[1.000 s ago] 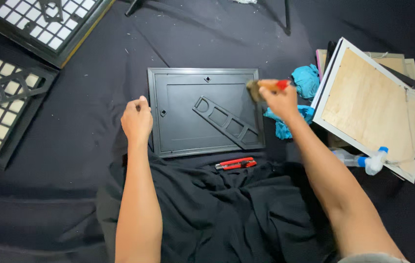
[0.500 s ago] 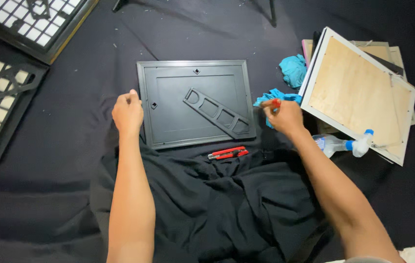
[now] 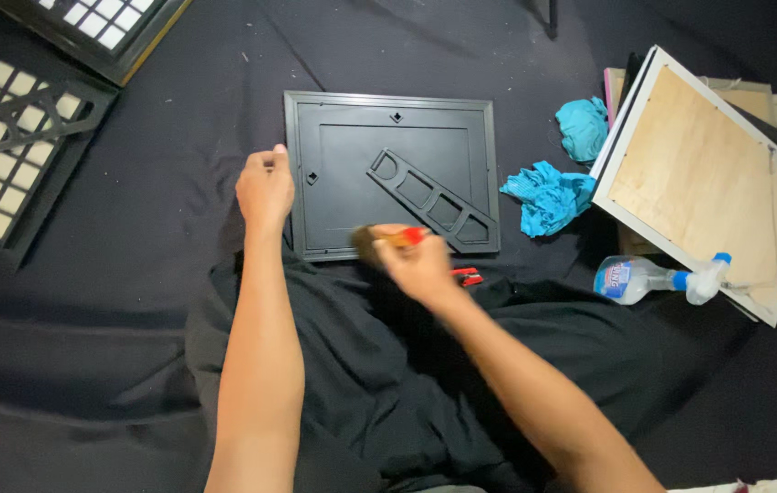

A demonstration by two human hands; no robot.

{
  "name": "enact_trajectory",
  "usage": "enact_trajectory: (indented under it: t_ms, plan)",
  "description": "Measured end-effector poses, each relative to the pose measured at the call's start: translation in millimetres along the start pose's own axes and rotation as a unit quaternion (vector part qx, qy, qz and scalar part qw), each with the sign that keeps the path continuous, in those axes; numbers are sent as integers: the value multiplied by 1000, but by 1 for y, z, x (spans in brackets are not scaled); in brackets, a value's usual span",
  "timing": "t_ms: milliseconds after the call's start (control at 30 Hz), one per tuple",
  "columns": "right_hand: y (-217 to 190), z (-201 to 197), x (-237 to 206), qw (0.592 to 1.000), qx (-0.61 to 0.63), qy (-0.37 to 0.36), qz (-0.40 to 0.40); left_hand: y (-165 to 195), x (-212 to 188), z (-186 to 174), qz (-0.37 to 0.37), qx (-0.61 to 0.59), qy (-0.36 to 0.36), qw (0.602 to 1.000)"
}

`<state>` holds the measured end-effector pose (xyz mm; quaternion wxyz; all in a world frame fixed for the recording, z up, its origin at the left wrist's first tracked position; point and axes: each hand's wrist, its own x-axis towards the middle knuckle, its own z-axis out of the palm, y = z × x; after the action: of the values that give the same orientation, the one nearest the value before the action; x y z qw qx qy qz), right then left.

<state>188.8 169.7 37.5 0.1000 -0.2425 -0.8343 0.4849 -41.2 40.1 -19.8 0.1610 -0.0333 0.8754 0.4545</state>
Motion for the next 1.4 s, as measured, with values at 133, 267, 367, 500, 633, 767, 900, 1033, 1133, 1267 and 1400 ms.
enact_trajectory:
  t_ms: [133,267,367,500,633,767,900,1033,1133,1267,1400]
  plan:
    - [19,-75,9,980,-190,39,54,7,-4,1,-26,5,-30,999]
    - [13,-95,4,962,-257,87,34,13,-7,-1,-18,20,-36,999]
    - [-8,-60,3,999,-38,2,-2,14,-9,-2,-24,18,-50,998]
    - [-41,-3,18,988,54,-141,-37,15,-9,-2,-30,16,-53,998]
    - [-64,22,72,971,-81,-220,-35,15,-8,-3,-29,20,-54,998]
    - [-73,25,108,984,-129,-121,-18,18,-11,-4,-39,18,-50,998]
    - [-70,20,114,942,-79,-318,-78,23,-11,-4,-67,18,-64,995]
    - [-60,16,152,961,-253,-71,-84,20,-10,-4,-70,19,-70,995]
    - [-50,28,176,981,-96,45,-162,17,-7,-4,-62,41,-71,995]
    - [-33,53,178,996,-1,-7,-92,16,-8,-7,-41,22,-60,997]
    - [-7,29,180,997,71,-34,21,18,-12,-12,-41,4,-62,997]
